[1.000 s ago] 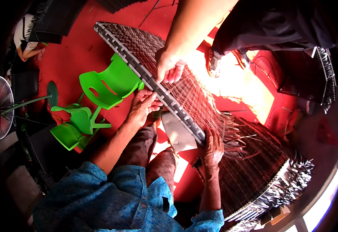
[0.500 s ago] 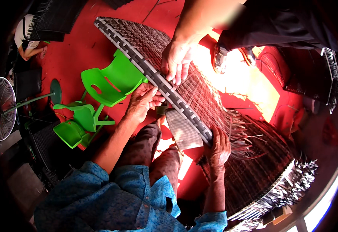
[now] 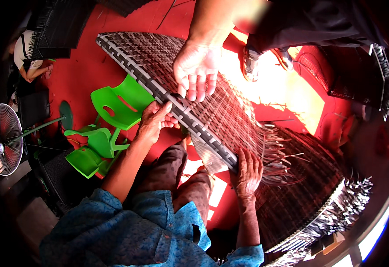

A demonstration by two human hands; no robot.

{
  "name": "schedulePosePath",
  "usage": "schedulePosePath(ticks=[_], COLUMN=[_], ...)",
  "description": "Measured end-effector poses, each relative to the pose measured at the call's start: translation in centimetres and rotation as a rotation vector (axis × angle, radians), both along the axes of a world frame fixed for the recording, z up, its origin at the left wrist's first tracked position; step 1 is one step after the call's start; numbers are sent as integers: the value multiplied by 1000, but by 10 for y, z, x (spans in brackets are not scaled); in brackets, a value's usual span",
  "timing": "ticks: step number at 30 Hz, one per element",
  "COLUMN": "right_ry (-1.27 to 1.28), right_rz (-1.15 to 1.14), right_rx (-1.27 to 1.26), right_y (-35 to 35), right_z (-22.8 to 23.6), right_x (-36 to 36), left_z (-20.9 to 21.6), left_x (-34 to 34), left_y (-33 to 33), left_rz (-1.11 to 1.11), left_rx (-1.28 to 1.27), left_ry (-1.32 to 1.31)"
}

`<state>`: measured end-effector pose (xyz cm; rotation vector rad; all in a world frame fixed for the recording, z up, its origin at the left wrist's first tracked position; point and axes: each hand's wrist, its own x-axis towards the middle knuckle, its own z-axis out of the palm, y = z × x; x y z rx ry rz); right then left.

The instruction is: The person organizes and stacks large woven furniture panels by hand, working with another person to lift, rotate, and place panels into sorted piles on the floor.

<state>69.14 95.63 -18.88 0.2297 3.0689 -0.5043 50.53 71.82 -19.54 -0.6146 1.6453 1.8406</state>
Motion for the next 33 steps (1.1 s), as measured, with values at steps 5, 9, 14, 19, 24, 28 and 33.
schedulePosePath(ticks=[5,9,14,19,24,28,33], right_ry=[-13,-65,-108,-208,-319,-337,-394], right_rz=[-5,-6,-79,-107,-203,-266,-246], right_rx=[-51,-38,-78,-91,-156,-244,-303], right_y=[8,15,23,36,44,45,51], right_z=[4,10,9,15,15,16,22], right_x=[-8,-16,-24,-36,-51,-56,-56], left_z=[8,19,34,48,44,38,41], left_x=[-8,-18,-51,-80,-93,-94,-93], left_y=[6,10,22,58,62,74,77], left_rz=[-3,-4,34,94,-6,-23,-37], left_rx=[-71,-201,-202,-299,-379,-437,-398], left_ry=[-38,83,-299,-473,-554,-524,-517])
